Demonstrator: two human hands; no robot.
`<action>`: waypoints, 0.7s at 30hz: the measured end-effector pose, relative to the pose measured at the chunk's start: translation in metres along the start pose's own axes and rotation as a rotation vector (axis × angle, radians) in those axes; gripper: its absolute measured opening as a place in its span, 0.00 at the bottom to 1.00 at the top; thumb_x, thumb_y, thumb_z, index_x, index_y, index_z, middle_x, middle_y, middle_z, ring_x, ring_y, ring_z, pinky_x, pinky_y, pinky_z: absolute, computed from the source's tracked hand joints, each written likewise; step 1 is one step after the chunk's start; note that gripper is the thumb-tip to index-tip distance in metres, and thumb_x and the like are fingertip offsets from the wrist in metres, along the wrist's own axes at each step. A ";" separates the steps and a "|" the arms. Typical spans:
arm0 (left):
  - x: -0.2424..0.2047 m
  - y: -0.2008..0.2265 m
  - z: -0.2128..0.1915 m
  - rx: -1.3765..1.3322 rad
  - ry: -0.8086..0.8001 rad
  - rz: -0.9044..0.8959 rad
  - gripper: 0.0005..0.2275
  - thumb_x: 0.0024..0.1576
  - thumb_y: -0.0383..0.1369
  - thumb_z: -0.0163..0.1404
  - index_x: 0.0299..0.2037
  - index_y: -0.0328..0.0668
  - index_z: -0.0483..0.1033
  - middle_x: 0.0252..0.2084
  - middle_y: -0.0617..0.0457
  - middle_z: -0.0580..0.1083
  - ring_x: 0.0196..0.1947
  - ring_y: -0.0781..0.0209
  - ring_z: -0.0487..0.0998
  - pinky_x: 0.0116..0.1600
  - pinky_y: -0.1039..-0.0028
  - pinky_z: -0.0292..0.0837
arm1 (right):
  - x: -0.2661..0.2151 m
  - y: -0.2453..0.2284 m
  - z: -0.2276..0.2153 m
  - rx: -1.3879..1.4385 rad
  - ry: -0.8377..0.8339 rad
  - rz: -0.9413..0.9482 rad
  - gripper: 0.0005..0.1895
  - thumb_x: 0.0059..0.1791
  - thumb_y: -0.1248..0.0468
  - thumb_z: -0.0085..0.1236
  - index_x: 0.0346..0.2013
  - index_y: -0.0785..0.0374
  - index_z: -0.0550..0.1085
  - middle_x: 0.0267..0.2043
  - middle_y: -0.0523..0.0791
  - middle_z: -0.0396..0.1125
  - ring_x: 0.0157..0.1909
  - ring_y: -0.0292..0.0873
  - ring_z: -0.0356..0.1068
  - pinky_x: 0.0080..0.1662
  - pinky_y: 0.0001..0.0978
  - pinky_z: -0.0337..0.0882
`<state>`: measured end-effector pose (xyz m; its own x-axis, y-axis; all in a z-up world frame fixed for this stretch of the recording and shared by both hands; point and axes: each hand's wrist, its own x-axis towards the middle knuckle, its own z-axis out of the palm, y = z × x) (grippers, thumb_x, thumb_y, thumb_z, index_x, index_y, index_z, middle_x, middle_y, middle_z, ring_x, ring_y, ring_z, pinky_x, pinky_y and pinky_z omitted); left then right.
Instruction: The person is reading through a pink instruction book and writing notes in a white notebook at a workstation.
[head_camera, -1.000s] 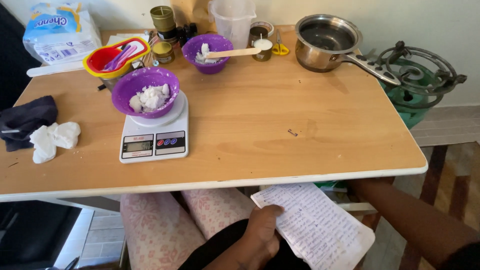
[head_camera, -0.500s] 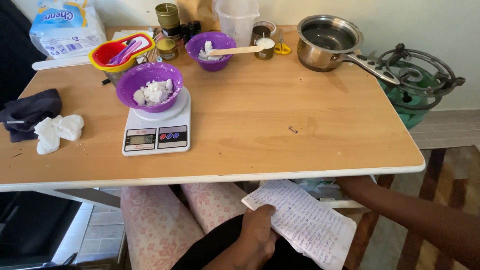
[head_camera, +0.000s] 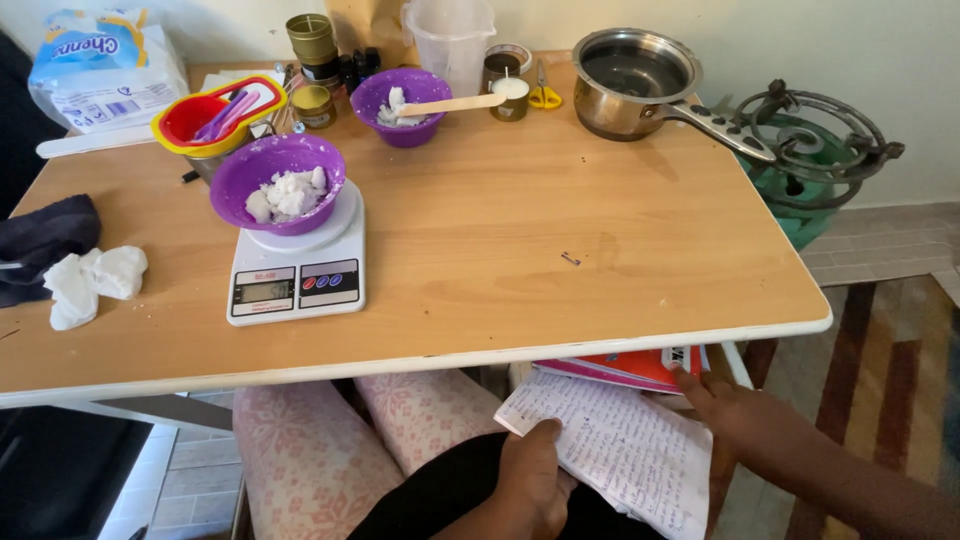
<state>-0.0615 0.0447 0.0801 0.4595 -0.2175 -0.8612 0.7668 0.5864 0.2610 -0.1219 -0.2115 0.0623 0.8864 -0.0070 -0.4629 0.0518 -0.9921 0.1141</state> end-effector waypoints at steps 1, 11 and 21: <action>-0.001 0.000 0.002 0.005 -0.003 -0.002 0.17 0.54 0.23 0.40 0.55 0.40 0.67 0.49 0.38 0.74 0.47 0.44 0.75 0.48 0.54 0.72 | 0.006 0.003 0.004 0.002 0.001 0.006 0.47 0.42 0.71 0.46 0.69 0.51 0.34 0.60 0.52 0.52 0.49 0.52 0.68 0.42 0.42 0.73; 0.017 -0.004 0.002 -0.095 -0.076 -0.016 0.19 0.51 0.20 0.41 0.54 0.34 0.68 0.47 0.35 0.73 0.46 0.41 0.73 0.50 0.55 0.70 | 0.017 0.017 0.029 -0.014 0.274 -0.170 0.40 0.42 0.56 0.57 0.64 0.53 0.49 0.43 0.49 0.63 0.40 0.50 0.69 0.34 0.41 0.71; 0.038 -0.014 -0.003 -0.003 -0.082 -0.105 0.15 0.56 0.29 0.47 0.53 0.38 0.71 0.47 0.38 0.77 0.44 0.44 0.78 0.42 0.54 0.74 | 0.002 0.026 0.080 -0.111 0.719 -0.419 0.21 0.42 0.69 0.48 0.50 0.67 0.67 0.54 0.55 0.63 0.61 0.54 0.61 0.58 0.45 0.63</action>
<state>-0.0563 0.0305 0.0427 0.4119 -0.3404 -0.8452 0.8111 0.5596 0.1700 -0.1551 -0.2476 -0.0057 0.8593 0.4777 0.1827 0.4533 -0.8768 0.1604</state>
